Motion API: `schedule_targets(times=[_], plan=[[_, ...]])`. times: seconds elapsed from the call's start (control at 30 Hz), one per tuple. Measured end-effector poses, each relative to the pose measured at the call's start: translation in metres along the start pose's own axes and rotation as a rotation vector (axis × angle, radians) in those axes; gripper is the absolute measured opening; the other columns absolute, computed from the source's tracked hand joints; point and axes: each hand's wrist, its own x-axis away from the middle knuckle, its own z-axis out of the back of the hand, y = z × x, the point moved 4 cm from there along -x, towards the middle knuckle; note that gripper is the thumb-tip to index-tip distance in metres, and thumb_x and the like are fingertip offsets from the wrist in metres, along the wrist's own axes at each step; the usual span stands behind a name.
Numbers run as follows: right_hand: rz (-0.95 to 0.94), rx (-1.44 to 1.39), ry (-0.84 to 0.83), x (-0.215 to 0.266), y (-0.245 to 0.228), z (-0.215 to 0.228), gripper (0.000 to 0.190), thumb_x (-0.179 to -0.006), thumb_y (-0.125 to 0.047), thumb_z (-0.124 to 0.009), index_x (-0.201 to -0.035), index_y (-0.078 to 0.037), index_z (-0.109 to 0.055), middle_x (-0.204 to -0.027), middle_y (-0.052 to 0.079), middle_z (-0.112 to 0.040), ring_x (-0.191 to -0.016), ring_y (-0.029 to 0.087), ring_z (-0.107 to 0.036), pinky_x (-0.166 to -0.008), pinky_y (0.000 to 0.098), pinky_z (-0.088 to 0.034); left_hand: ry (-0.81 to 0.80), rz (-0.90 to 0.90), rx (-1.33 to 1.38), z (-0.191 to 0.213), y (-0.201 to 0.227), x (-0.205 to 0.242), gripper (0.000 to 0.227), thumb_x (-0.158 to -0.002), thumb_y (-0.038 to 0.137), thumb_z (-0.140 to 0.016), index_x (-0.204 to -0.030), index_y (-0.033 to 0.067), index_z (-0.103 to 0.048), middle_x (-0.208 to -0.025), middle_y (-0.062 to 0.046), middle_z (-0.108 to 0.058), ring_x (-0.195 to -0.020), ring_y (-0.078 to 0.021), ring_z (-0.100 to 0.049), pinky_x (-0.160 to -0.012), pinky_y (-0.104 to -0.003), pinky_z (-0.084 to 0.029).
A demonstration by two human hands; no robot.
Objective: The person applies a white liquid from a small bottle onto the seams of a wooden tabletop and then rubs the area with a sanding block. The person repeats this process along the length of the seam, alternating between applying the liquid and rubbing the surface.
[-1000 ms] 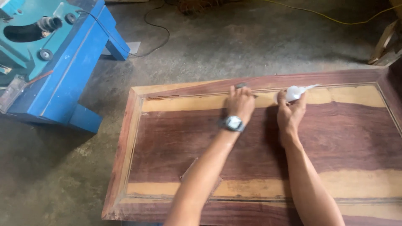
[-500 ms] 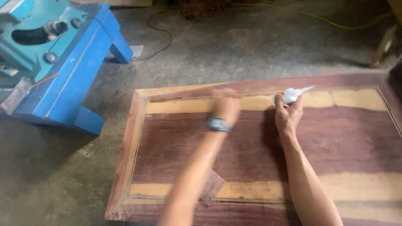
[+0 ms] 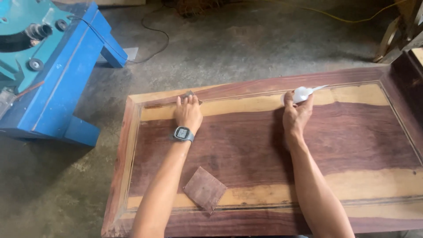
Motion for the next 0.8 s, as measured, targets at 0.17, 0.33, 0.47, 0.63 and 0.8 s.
schedule_targets(times=[0.17,0.33,0.47,0.63,0.8], plan=[[0.012,0.019,0.021,-0.003,0.004,-0.005,0.033,-0.099,-0.017,-0.079,-0.122,-0.012,-0.057,-0.104,0.009,-0.067,-0.094,0.019,-0.065,-0.077,0.0383,-0.056,0.059,0.166,0.443,0.001,0.09,-0.006,0.038,-0.098,0.017,-0.051,-0.133,0.0049,-0.062,-0.129,-0.018,-0.065,-0.133,-0.0346,-0.05,-0.118,-0.054,-0.025],[0.079,-0.038,-0.001,-0.004,-0.006,-0.005,0.029,-0.104,-0.01,-0.074,-0.123,-0.015,-0.053,-0.109,0.003,-0.062,-0.099,0.013,-0.058,-0.086,0.033,-0.053,0.083,-0.019,0.533,-0.014,0.228,-0.028,0.03,-0.097,0.019,-0.056,-0.121,0.0133,-0.074,-0.135,-0.01,-0.063,-0.144,-0.0312,-0.043,-0.127,-0.045,-0.02],[0.084,-0.023,-0.005,-0.002,-0.026,0.0,0.026,-0.107,-0.012,-0.07,-0.122,-0.006,-0.05,-0.105,0.009,-0.059,-0.094,0.019,-0.061,-0.085,0.0318,-0.053,0.278,0.015,0.554,0.013,0.182,-0.018,0.025,-0.083,0.016,-0.049,-0.101,0.0109,-0.066,-0.107,-0.015,-0.065,-0.11,-0.0336,-0.058,-0.101,-0.051,-0.046],[0.07,-0.011,-0.029,0.005,-0.039,0.001,0.027,-0.108,-0.015,-0.07,-0.121,-0.006,-0.048,-0.105,0.009,-0.057,-0.095,0.019,-0.059,-0.088,0.0325,-0.052,-0.141,0.341,0.61,0.048,0.049,0.006,0.047,-0.084,0.017,-0.037,-0.121,0.0207,-0.066,-0.14,-0.022,-0.052,-0.1,-0.0401,-0.068,-0.076,-0.06,-0.055],[0.07,0.135,-0.073,0.011,-0.042,-0.008,0.033,-0.103,-0.026,-0.067,-0.124,-0.005,-0.054,-0.106,0.011,-0.064,-0.092,0.023,-0.062,-0.083,0.0381,-0.05,0.154,-0.204,0.284,0.024,0.006,0.016,0.048,-0.099,0.016,-0.045,-0.145,0.0092,-0.053,-0.146,-0.012,-0.058,-0.134,-0.0253,-0.056,-0.123,-0.059,-0.017]])
